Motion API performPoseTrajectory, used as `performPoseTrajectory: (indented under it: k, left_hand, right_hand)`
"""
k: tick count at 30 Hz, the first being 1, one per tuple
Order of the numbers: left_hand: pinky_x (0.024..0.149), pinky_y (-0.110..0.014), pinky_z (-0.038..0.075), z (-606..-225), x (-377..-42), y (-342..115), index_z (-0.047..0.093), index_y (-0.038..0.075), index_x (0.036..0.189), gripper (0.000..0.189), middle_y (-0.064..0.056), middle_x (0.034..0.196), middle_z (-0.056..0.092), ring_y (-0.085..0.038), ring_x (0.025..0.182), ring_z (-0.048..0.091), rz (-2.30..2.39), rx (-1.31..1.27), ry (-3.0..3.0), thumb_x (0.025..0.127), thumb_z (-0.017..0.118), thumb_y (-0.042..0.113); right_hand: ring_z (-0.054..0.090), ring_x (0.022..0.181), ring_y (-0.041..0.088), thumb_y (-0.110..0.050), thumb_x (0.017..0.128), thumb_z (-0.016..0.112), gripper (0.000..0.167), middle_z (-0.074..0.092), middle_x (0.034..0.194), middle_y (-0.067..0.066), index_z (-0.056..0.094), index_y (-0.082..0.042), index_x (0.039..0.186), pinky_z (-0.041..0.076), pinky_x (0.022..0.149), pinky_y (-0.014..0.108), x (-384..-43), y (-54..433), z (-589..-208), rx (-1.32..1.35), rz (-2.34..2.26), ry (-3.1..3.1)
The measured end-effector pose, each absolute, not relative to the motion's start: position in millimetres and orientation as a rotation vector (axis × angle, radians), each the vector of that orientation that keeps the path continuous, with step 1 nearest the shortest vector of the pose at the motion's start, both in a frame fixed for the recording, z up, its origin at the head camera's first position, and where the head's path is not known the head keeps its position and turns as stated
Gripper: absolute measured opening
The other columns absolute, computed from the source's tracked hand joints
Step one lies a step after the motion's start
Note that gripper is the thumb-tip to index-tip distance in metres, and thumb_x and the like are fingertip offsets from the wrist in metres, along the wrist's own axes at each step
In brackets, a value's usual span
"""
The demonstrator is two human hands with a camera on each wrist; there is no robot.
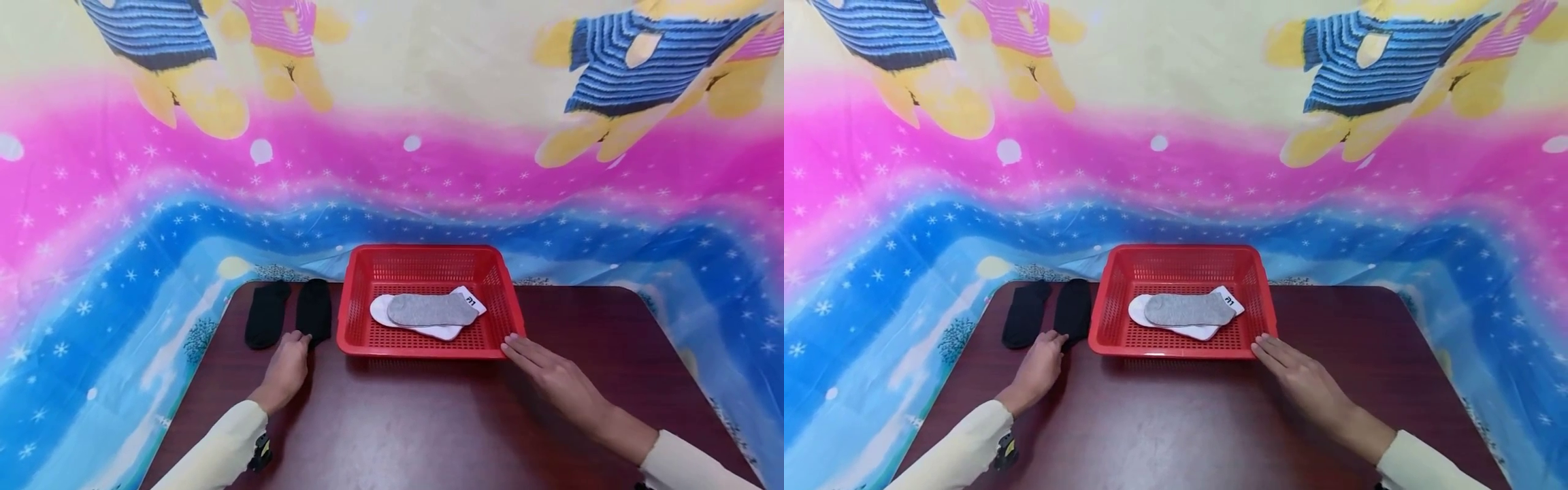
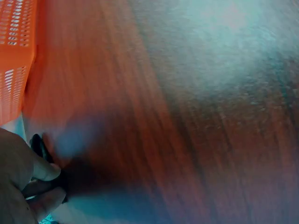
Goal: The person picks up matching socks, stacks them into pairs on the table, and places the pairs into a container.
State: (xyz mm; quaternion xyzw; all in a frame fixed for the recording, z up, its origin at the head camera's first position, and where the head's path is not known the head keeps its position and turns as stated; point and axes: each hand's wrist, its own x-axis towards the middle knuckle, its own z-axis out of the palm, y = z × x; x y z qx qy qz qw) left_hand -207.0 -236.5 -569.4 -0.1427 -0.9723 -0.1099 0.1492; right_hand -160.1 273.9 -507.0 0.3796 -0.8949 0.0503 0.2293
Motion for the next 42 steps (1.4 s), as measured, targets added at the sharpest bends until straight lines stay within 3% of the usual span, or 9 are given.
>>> performPoseTrajectory:
  k: [1,9,16,24,28,32,39,42]
  left_hand:
    - [0.074,-0.040,0.055,-571,-207,-236,0.072,-0.011,0.103,0.026,-0.017,0.086,0.063,-0.032,0.079,0.057,-0.297,-0.419,-2.779,0.079,0.067,-0.016]
    - [0.066,-0.038,0.051,-570,-208,-231,0.070,-0.005,0.085,0.010,-0.014,0.075,0.057,-0.029,0.072,0.053,-0.231,-0.395,-2.825,0.080,0.068,-0.013]
    - [0.066,-0.040,0.057,-563,-203,-224,0.066,-0.003,0.087,0.010,-0.013,0.075,0.060,-0.030,0.073,0.060,-0.229,-0.384,-2.910,0.082,0.068,-0.011]
    - [0.055,-0.036,0.049,-554,-181,-201,0.056,0.006,0.068,0.022,-0.007,0.065,0.053,-0.023,0.063,0.060,-0.488,-0.379,-2.973,0.079,0.061,-0.013]
    - [0.048,-0.029,0.035,-547,-170,-187,0.046,0.013,0.058,0.032,0.004,0.058,0.042,-0.011,0.055,0.043,-0.684,-0.316,-3.009,0.074,0.059,-0.011]
    - [0.050,-0.026,0.023,-543,-161,-173,0.033,0.019,0.054,0.045,0.010,0.056,0.023,-0.010,0.055,0.024,-0.778,-0.255,-3.070,0.076,0.063,-0.007]
    - [0.059,-0.033,0.040,-541,-146,-150,0.039,0.020,0.048,0.054,0.014,0.046,0.026,-0.007,0.048,0.036,-0.736,-0.235,-3.111,0.084,0.079,0.013]
    - [0.058,-0.033,0.041,-541,-143,-143,0.038,0.019,0.048,0.056,0.014,0.047,0.024,-0.007,0.048,0.035,-0.751,-0.273,-3.095,0.084,0.080,0.016]
  right_hand:
    - [0.066,0.120,0.033,-0.033,0.111,0.005,0.072,0.067,0.136,0.014,0.068,-0.005,0.132,0.060,0.080,0.041,-161,275,-508,1.050,0.133,-2.442]
    - [0.068,0.118,0.032,-0.035,0.111,0.006,0.071,0.069,0.133,0.013,0.068,-0.006,0.133,0.058,0.081,0.044,-162,275,-508,1.055,0.154,-2.424]
    - [0.069,0.117,0.032,-0.036,0.111,0.010,0.069,0.070,0.131,0.013,0.069,-0.006,0.131,0.058,0.083,0.045,-162,273,-510,1.033,0.172,-2.428]
    - [0.070,0.115,0.032,-0.037,0.112,0.014,0.066,0.070,0.130,0.014,0.069,-0.005,0.131,0.058,0.084,0.046,-162,271,-510,1.011,0.213,-2.425]
    - [0.070,0.116,0.033,-0.040,0.110,0.013,0.069,0.070,0.131,0.015,0.068,-0.005,0.133,0.058,0.083,0.047,-162,270,-511,0.992,0.233,-2.448]
    - [0.070,0.116,0.033,-0.042,0.110,0.013,0.070,0.070,0.131,0.015,0.068,-0.005,0.132,0.058,0.084,0.047,-160,268,-511,0.975,0.223,-2.460]
    - [0.068,0.118,0.033,-0.040,0.109,0.013,0.068,0.069,0.132,0.015,0.067,-0.005,0.134,0.058,0.086,0.047,-160,267,-509,0.980,0.233,-2.462]
    - [0.069,0.117,0.032,-0.040,0.110,0.014,0.067,0.069,0.131,0.015,0.067,-0.005,0.133,0.058,0.086,0.046,-160,267,-508,0.978,0.231,-2.457]
